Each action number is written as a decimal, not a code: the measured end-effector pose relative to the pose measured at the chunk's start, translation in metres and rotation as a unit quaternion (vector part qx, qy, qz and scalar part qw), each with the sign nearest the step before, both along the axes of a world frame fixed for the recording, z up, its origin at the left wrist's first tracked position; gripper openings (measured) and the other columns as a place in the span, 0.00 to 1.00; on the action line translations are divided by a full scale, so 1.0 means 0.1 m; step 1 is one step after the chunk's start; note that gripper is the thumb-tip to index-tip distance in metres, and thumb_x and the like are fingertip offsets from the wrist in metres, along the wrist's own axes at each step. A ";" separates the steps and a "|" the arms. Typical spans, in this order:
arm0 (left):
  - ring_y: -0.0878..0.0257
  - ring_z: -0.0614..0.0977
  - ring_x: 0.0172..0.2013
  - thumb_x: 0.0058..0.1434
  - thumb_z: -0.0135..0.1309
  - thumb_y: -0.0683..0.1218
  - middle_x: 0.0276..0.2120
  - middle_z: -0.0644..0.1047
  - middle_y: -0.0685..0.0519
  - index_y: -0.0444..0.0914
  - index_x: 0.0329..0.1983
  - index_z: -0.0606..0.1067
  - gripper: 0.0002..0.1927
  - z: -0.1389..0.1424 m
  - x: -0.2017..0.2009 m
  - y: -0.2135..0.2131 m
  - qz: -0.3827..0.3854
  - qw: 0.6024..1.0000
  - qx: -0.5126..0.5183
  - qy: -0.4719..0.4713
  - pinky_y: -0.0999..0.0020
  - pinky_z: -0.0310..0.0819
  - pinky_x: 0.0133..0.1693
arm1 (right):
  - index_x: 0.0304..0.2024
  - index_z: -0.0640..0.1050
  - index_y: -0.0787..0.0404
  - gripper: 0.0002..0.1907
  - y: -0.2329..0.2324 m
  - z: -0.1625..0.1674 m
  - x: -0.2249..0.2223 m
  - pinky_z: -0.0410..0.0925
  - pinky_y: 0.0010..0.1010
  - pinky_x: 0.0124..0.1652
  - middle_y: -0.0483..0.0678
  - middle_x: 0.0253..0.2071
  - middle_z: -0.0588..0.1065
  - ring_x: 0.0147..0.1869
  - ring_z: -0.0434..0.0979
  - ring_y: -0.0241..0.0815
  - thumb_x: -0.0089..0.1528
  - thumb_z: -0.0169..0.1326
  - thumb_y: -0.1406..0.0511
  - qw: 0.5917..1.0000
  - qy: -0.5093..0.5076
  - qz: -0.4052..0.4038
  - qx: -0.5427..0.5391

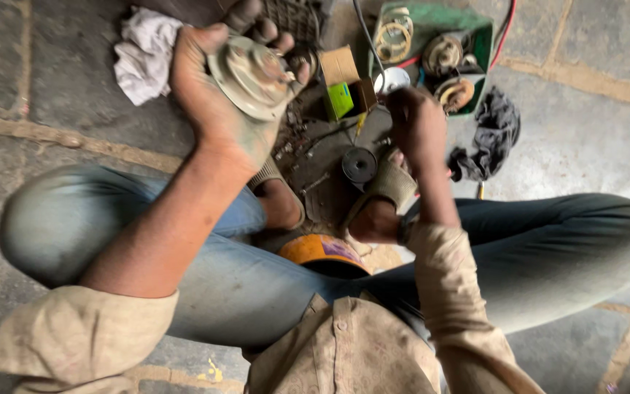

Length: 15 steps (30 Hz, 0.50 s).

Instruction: The person sits on the floor and repairs a circular electrical component. They use a wrench to tighten a bolt, pliers to strip a wire, and sandpaper to clean the contact points. The person then wipes the component with a cloth and reassembles the housing.

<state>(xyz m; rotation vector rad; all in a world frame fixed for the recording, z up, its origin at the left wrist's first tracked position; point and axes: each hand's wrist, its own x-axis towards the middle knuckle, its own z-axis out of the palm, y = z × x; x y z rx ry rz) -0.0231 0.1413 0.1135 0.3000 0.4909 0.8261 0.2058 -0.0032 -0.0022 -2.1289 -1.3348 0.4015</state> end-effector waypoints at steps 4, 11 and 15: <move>0.57 0.78 0.53 0.59 0.50 0.54 0.48 0.78 0.52 0.40 0.55 0.74 0.23 0.03 0.01 -0.09 -0.008 0.999 -0.001 0.033 0.46 0.74 0.60 | 0.39 0.84 0.62 0.16 -0.24 -0.54 0.34 0.70 0.41 0.37 0.56 0.36 0.80 0.39 0.80 0.55 0.59 0.67 0.56 0.973 0.036 0.032 -0.224; 0.55 0.77 0.54 0.63 0.51 0.54 0.55 0.76 0.48 0.37 0.60 0.73 0.25 0.30 -0.04 -0.14 -0.070 0.994 0.072 0.051 0.49 0.70 0.57 | 0.43 0.84 0.68 0.11 -0.33 -0.52 0.92 0.76 0.32 0.38 0.52 0.37 0.82 0.37 0.84 0.39 0.61 0.64 0.67 0.977 0.135 -0.117 0.114; 0.58 0.75 0.57 0.66 0.49 0.53 0.58 0.74 0.50 0.38 0.68 0.69 0.29 0.41 -0.14 -0.17 -0.093 0.994 0.039 0.048 0.51 0.68 0.63 | 0.31 0.78 0.76 0.30 -0.56 -0.53 1.25 0.64 0.39 0.31 0.58 0.28 0.75 0.25 0.64 0.38 0.73 0.64 0.53 0.901 0.102 -0.420 0.035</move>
